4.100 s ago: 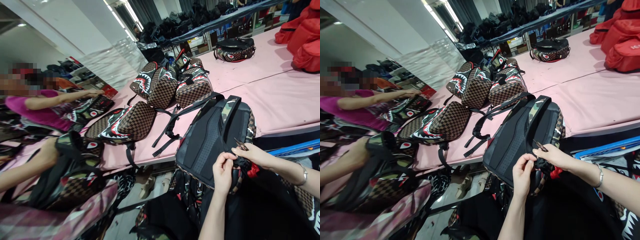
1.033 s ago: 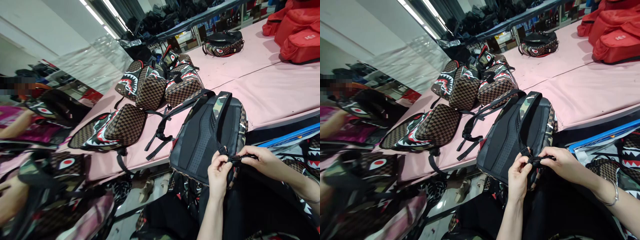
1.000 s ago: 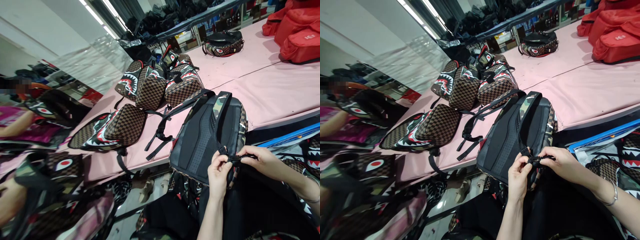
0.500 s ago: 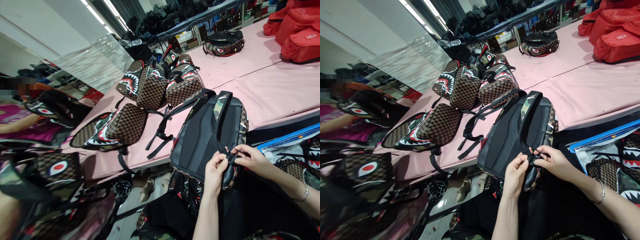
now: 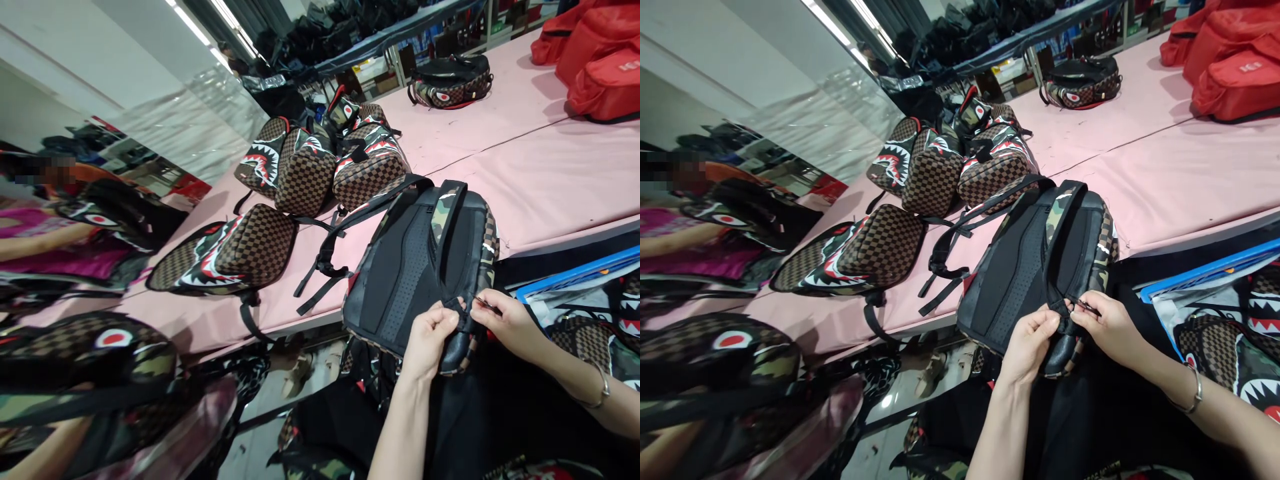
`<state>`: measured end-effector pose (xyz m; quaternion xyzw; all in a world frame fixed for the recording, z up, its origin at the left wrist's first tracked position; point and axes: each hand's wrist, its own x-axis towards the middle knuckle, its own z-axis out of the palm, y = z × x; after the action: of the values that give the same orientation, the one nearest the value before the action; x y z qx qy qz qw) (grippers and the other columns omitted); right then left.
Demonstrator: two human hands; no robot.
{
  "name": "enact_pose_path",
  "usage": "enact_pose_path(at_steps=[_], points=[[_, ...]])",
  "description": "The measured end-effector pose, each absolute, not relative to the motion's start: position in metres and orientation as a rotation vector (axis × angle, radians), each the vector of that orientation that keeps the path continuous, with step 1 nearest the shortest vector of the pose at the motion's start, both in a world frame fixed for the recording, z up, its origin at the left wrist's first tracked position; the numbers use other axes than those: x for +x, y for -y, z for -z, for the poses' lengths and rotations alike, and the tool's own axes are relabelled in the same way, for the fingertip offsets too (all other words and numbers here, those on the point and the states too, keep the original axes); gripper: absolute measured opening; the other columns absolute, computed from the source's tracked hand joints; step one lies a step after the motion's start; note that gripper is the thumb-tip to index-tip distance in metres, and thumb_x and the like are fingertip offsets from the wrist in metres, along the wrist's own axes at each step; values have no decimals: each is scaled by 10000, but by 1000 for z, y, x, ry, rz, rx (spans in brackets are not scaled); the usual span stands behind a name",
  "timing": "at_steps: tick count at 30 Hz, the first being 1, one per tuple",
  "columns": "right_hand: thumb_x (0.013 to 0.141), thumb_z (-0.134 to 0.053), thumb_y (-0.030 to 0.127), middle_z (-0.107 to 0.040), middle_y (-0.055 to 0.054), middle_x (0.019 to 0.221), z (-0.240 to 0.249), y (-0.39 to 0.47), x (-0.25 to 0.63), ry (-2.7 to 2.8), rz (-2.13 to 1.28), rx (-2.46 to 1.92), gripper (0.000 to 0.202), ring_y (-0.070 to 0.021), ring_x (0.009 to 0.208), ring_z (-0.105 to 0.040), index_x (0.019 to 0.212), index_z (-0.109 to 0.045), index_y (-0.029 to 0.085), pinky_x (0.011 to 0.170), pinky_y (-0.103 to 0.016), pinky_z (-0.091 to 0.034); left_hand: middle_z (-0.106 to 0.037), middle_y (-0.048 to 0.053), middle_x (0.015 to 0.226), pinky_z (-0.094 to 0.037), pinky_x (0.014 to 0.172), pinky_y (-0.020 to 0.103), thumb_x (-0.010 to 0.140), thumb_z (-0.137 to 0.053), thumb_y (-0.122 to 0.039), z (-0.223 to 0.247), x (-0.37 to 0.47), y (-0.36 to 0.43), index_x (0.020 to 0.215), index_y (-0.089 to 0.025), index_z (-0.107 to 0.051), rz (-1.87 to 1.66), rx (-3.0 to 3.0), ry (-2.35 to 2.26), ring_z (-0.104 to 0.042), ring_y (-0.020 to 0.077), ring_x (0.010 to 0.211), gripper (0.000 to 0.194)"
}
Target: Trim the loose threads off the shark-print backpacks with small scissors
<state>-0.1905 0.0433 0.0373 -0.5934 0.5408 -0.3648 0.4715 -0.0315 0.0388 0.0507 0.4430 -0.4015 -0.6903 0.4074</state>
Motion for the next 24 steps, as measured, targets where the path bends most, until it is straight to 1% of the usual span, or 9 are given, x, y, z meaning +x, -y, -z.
enact_pose_path(at_steps=[3,5,7,9,14,21,24], points=[[846,-470,354,-526,-19,734,-36,-44,-188,-1391,942,-1537,214,-137,697,-496,740,-524,175,611,-241,-397,-644,92,864,-389,913,299,659,-709,-259,-46,-38,-44,813,-87,-692,1886,885,514,-577,158,835,232],[855,-469,337,-569,-35,840,-34,-48,-187,-1430,980,-1597,171,-155,781,-534,867,-551,187,685,-260,-425,-653,104,902,-411,905,281,656,-716,-209,-45,-42,-46,847,-69,-686,1877,833,300,-595,154,842,240],[861,-466,316,-574,-56,977,-32,-54,-189,-1460,1032,-1658,220,-172,879,-550,1041,-507,197,762,-284,-439,-653,120,948,-427,901,269,679,-696,-165,-45,-44,-47,841,-58,-682,1848,838,170,-607,160,866,195],[871,-454,300,-564,-69,1028,-29,-59,-193,-1489,1091,-1745,265,-180,918,-550,1118,-461,202,786,-304,-442,-649,136,980,-439,894,265,718,-656,-139,-45,-44,-47,847,-48,-678,1832,862,98,-612,171,896,160],[878,-447,262,-608,-71,925,-26,-63,-201,-1489,1175,-2105,172,-197,865,-556,1006,-545,201,771,-343,-437,-646,149,991,-464,851,252,758,-618,-150,-44,-45,-48,938,-36,-665,1813,872,90,-618,174,889,218],[895,-431,272,-627,-75,908,-33,-60,-196,-1523,1091,-2315,212,-192,842,-549,967,-599,165,758,-331,-415,-647,145,992,-460,868,268,736,-648,-170,-44,-47,-51,961,-44,-663,1815,848,143,-610,187,917,258],[899,-427,266,-632,-64,896,-36,-59,-195,-1547,1049,-2378,225,-184,806,-541,969,-622,178,737,-323,-392,-644,150,998,-443,905,286,713,-673,-186,-44,-48,-51,955,-41,-666,1804,832,170,-607,195,929,282]])
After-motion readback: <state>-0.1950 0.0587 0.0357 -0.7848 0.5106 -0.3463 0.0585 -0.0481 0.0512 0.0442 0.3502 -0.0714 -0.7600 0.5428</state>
